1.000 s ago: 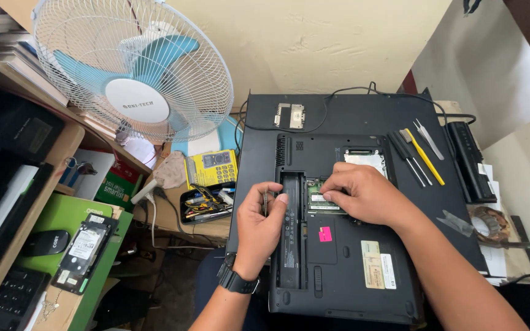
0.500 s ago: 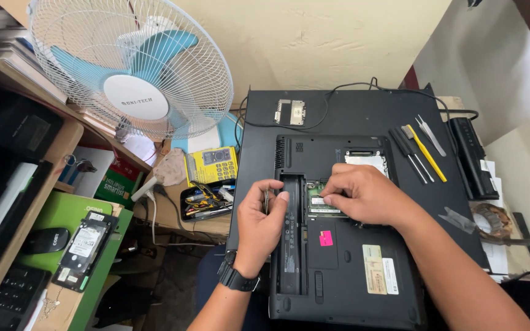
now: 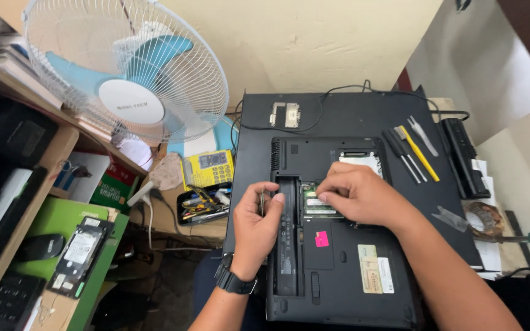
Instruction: Installing and reseating RAM modules in a laptop motherboard.
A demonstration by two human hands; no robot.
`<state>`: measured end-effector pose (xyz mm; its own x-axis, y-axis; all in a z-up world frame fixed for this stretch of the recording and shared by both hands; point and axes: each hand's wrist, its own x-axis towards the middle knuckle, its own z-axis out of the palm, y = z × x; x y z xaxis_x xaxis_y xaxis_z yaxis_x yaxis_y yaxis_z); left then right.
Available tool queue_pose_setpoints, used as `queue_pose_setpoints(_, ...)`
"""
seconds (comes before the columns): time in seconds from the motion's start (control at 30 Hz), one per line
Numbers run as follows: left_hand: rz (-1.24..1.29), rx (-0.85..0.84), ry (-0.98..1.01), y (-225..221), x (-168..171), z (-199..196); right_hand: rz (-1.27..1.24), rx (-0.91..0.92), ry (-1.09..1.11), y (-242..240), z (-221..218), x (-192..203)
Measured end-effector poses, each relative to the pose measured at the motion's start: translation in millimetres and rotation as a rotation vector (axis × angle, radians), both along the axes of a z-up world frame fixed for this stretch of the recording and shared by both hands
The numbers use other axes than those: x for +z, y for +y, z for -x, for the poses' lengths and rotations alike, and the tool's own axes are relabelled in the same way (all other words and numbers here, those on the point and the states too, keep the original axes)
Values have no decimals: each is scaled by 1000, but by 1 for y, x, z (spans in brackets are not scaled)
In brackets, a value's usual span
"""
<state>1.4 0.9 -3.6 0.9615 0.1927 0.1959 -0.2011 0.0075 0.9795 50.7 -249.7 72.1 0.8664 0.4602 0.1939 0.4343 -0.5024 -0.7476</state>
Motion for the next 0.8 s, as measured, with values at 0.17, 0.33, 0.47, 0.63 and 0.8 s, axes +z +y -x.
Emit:
queue_pose_setpoints(0.17, -39, -2, 3, 0, 1, -1, 79, 72, -43, -4, -4, -6)
queue_pose_setpoints(0.33, -89, 1, 37, -1, 12, 3, 84, 69, 6, -2, -3, -1)
queue_pose_setpoints(0.47, -103, 3, 30, 0, 7, 1, 92, 56, 15, -3, -3, -7)
queue_pose_setpoints(0.63, -93, 4, 3, -1, 7, 0, 90, 38, 33, -2, -3, -4)
queue_pose_setpoints(0.8, -79, 10, 0, -2, 6, -1, 76, 40, 65, -1, -5, 4)
